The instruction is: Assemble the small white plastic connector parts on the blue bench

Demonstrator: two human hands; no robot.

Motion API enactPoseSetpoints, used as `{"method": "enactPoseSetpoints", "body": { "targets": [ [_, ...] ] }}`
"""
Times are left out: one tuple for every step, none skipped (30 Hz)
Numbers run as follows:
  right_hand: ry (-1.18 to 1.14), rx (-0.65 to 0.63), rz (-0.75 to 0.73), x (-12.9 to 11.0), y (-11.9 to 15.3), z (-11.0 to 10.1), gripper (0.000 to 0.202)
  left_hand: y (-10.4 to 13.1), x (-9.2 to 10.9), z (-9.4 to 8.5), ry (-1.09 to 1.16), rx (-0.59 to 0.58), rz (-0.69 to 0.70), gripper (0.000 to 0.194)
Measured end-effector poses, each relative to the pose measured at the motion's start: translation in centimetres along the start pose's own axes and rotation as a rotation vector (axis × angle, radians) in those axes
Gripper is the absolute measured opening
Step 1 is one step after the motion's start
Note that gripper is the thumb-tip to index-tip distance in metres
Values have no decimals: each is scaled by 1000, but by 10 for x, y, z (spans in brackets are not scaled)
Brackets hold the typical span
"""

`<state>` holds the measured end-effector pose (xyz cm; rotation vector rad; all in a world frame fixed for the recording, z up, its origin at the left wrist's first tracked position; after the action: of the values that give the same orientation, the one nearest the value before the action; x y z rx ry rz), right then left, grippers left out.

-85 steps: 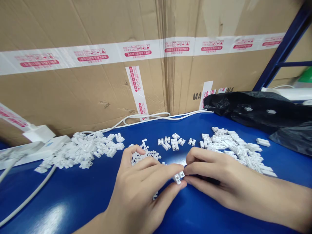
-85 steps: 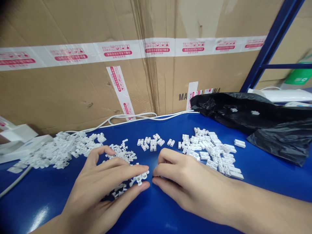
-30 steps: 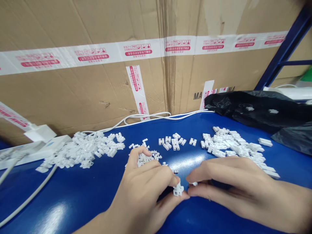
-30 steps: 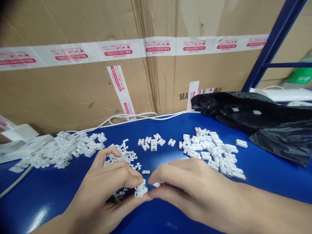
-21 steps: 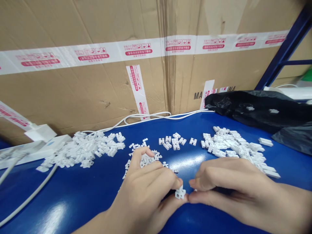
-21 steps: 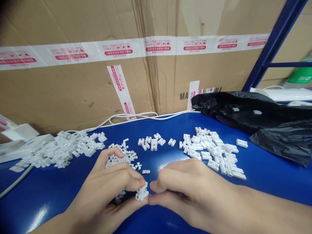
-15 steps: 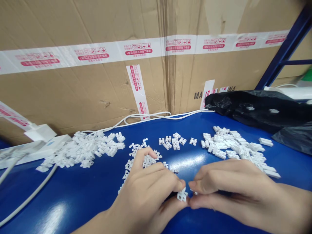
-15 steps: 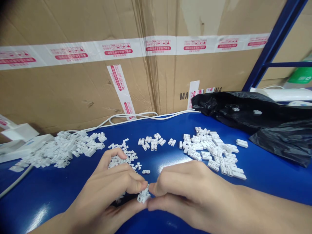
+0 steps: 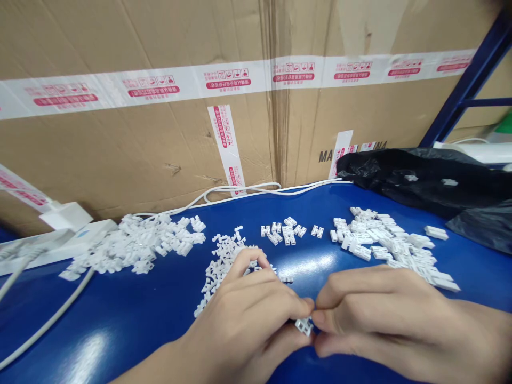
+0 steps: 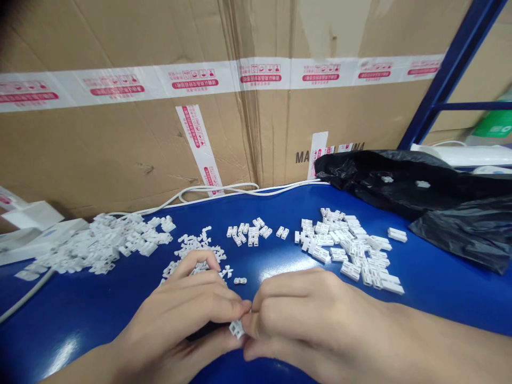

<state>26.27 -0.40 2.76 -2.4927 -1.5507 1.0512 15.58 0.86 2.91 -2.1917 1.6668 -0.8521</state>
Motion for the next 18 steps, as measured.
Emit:
{"method": "enactPoseSetpoints", "body": {
  "targets": [
    [3, 6, 5, 0, 1, 0, 15, 0, 0, 0, 5, 0, 4, 8],
    [8, 10, 14, 1, 1, -1, 15, 1, 0, 0, 11, 2, 11, 8],
    [14, 11, 23, 1, 2, -1, 16, 1, 0, 0, 17, 4, 17, 7],
    [21, 10, 36, 2, 2, -1, 16, 1, 0, 0, 23, 4, 20, 8],
    [30, 5, 48, 4, 3, -1, 17, 1, 0, 0, 25, 7, 20, 8],
    [38, -3, 56, 4, 3, 0, 18, 1, -1, 0, 26, 10, 17, 8],
    [48, -8, 62, 5, 3, 0, 19, 1, -2, 0, 27, 10, 14, 8],
    [58, -14, 67, 5, 3, 0, 20, 1, -2, 0, 31, 9, 14, 7],
    [65, -20, 69, 6, 3, 0, 21, 1, -2, 0, 35, 4, 11, 6],
    [73, -28, 71, 5, 3, 1, 21, 1, -3, 0, 41, 1, 12, 5],
    [80, -36, 72, 5, 3, 1, 22, 1, -3, 0, 49, -1, 14, 5],
    [85, -44, 73, 5, 2, 1, 22, 1, -3, 0, 55, -2, 15, 4],
    [89, -50, 75, 5, 2, 1, 22, 1, -3, 0, 62, 2, 14, 4],
    [93, -54, 78, 5, 2, 1, 22, 1, -4, 0, 73, 4, 11, 4],
    [96, -55, 80, 5, 1, 0, 21, 1, -5, -1, 86, 9, 10, 5],
    [98, -55, 82, 5, 1, 0, 21, 0, -6, -1, 98, 13, 9, 5],
    [98, -55, 82, 5, 1, -1, 20, 0, -7, 0, 111, 11, 5, 6],
    [99, -57, 81, 5, 1, -1, 20, 0, -8, 0, 123, 10, 2, 8]
  ]
}}
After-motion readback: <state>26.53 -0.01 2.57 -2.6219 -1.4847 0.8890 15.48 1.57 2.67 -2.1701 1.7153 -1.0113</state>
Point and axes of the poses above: each hand's wrist, its own y-axis away from the middle knuckle, its own z-axis out of the palm, x = y × z, the point moved 9 cm from there along -y, towards the middle knuckle, and after that the axes turned 8 degrees about -x, right-handed, at the moved point
